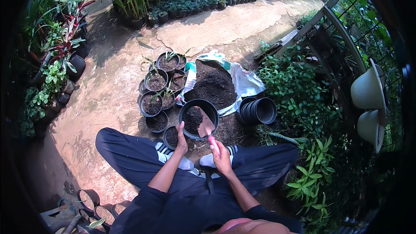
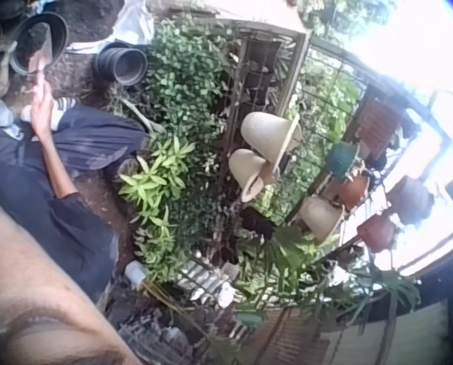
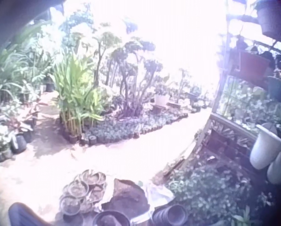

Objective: The person sits on the ground and uses a small pink trowel to scoop soil from a large white sack into a black plastic pot. They repeatedly scoop and pour soil until the pot is filled.

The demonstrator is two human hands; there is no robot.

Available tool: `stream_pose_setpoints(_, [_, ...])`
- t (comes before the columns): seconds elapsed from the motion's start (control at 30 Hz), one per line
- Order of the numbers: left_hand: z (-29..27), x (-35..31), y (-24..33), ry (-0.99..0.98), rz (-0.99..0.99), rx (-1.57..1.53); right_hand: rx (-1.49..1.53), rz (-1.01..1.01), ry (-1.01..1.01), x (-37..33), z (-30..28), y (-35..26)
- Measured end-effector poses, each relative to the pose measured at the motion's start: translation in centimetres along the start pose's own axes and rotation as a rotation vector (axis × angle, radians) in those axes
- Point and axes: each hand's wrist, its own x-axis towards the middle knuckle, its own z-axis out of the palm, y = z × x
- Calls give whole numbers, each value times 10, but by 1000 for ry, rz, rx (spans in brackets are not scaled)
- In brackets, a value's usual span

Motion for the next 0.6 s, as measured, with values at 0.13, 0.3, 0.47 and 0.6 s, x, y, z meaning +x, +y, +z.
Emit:
stream_pose_setpoints(0.13, [-2,-3,1,45,10,60,-118,-111,29,4,-11,-7])
stream_pose_setpoints(0.3, [5,-6,6,59,50,63,-131,-166,69,15,-14,-2])
stream_pose_setpoints(0.47, [6,-9,9,130,41,42,6,-189,238,39,-14,3])
stream_pose_setpoints(0.6, [0,-6,12,174,19,-41,41,-162,316,80,-18,-5])
